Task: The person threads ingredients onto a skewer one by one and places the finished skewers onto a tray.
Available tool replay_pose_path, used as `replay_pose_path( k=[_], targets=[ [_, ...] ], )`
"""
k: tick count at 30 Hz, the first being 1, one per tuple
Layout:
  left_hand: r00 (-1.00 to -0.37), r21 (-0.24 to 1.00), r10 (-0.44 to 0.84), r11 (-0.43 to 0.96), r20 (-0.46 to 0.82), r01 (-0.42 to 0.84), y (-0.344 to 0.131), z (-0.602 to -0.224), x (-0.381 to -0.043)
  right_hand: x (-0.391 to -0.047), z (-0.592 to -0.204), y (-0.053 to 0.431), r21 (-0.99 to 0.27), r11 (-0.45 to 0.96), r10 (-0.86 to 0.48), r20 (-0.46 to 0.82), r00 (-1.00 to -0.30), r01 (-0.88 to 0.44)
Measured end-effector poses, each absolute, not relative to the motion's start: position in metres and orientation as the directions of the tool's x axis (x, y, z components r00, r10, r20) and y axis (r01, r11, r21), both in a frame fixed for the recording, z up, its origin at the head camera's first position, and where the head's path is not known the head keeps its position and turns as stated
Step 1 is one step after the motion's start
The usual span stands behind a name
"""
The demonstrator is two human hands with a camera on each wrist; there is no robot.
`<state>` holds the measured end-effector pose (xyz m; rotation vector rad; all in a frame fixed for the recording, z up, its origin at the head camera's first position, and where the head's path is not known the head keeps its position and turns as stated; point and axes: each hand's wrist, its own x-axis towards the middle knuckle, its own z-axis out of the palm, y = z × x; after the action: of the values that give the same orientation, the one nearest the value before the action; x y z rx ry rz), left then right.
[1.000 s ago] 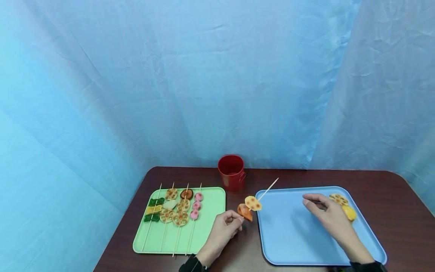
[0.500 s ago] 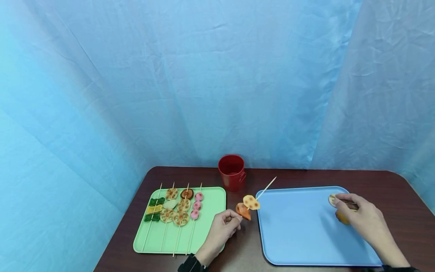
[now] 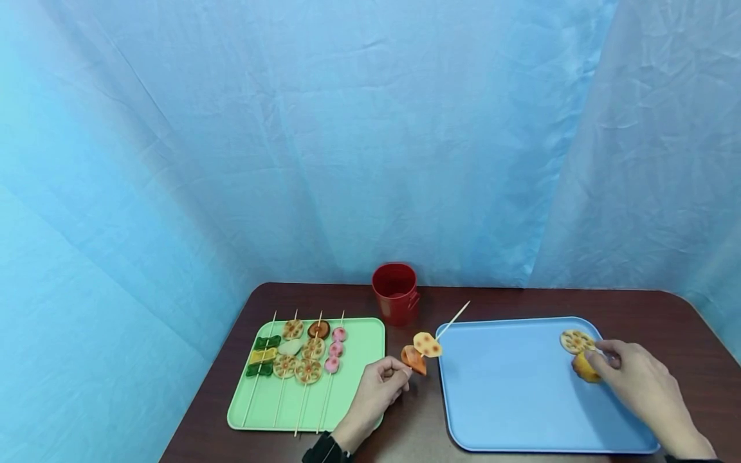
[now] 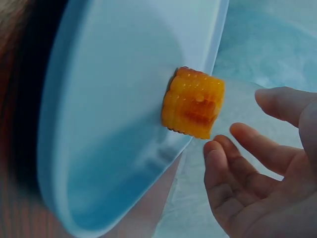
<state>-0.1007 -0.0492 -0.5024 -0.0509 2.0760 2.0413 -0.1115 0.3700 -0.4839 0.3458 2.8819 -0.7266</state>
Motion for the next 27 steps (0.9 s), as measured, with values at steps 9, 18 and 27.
replay_pose_path(
  k=[9, 18, 27],
  targets=[
    [-0.974, 0.983, 0.134, 0.029, -0.184, -0.182, -0.049, -0.503, -0.101, -0.111, -0.493, 0.370, -0.402, 0.865, 0.212, -0.252, -0.944, 0.301],
    [-0.971, 0.980, 0.131, 0.030, -0.199, -0.197, -0.050, -0.502, -0.100, -0.111, -0.498, 0.369, -0.401, 0.815, 0.268, -0.379, -0.885, 0.419],
    [-0.969, 0.978, 0.134, 0.035, -0.207, -0.204, -0.050, -0.503, -0.100, -0.105, -0.499, 0.369, -0.465, 0.795, 0.213, -0.386, -0.898, 0.389]
  ],
)
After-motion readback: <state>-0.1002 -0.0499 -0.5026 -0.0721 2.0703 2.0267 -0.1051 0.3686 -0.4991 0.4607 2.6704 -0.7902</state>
